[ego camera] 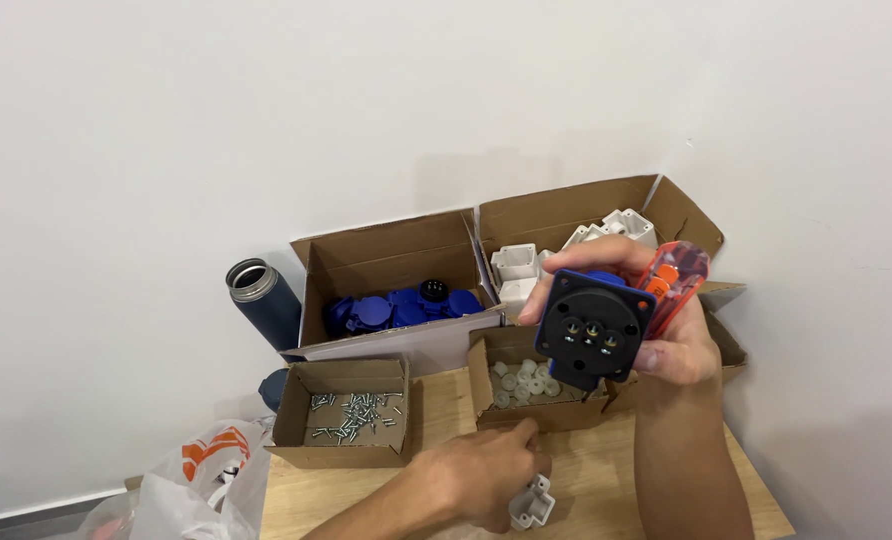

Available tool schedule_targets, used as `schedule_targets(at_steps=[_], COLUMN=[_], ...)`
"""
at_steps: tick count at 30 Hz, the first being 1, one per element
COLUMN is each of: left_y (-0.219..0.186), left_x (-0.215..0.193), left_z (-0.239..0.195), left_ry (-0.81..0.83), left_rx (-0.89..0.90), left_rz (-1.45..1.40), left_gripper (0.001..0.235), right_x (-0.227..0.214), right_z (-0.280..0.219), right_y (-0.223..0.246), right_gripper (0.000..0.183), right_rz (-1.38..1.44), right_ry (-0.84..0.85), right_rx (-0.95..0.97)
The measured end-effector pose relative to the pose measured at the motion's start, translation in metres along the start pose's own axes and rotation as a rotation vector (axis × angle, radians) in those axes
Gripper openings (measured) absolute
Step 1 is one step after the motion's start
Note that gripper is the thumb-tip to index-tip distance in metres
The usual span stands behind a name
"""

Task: A person is seen assembling an electrical socket. They take the internal component, place it into the white housing, and then use a screwdriver to tighten the screws to secure it.

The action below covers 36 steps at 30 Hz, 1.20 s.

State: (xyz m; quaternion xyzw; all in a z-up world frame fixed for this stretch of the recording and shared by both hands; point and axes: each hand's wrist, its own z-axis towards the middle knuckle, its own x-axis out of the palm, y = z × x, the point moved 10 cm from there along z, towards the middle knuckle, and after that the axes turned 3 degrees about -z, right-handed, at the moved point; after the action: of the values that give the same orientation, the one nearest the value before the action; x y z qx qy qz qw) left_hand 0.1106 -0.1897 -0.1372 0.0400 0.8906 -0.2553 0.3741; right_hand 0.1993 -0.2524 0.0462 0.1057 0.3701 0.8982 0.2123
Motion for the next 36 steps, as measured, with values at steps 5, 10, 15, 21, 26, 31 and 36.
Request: schedule_targets(at_steps=[5, 10, 15, 21, 26, 31, 36], left_y=[0.011, 0.013, 0.025, -0.037, -0.062, -0.053, -0.045], left_x=[0.015, 0.02, 0.037, -0.038, -0.093, -0.099, -0.096], left_z=[0.022, 0.027, 0.044, -0.086, -0.216, -0.241, -0.227], left_ry=[-0.063, -0.139, -0.289, -0.785, -1.472, -1.728, -1.692], left_rx=[0.014, 0.026, 0.025, 0.369, 0.6, 0.496, 0.501], left_rz=[0.093, 0.185, 0.359, 0.267, 0.273, 0.48, 0.496], left_gripper=[0.05, 0.059, 0.076, 0.031, 0.018, 0.013, 0.015], right_x=[-0.002, -0.005, -0.003, 0.012, 0.024, 0.031, 0.038], right_z=[-0.003, -0.005, -0.005, 0.006, 0.015, 0.02, 0.02], right_y=[0.0, -0.004, -0.004, 0.002, -0.009, -0.015, -0.019], right_gripper=[0.077, 0.084, 0.084, 0.077, 0.074, 0.074, 0.074], right_rz=[0.057, 0.035, 0.045, -0.085, -0.113, -0.288, -0.267], right_ry=[-0.037, 0.015, 0.011, 0.051, 0.098, 0.123, 0.129], right_rx=[0.012, 0.039, 0.05, 0.115, 0.179, 0.205, 0.219])
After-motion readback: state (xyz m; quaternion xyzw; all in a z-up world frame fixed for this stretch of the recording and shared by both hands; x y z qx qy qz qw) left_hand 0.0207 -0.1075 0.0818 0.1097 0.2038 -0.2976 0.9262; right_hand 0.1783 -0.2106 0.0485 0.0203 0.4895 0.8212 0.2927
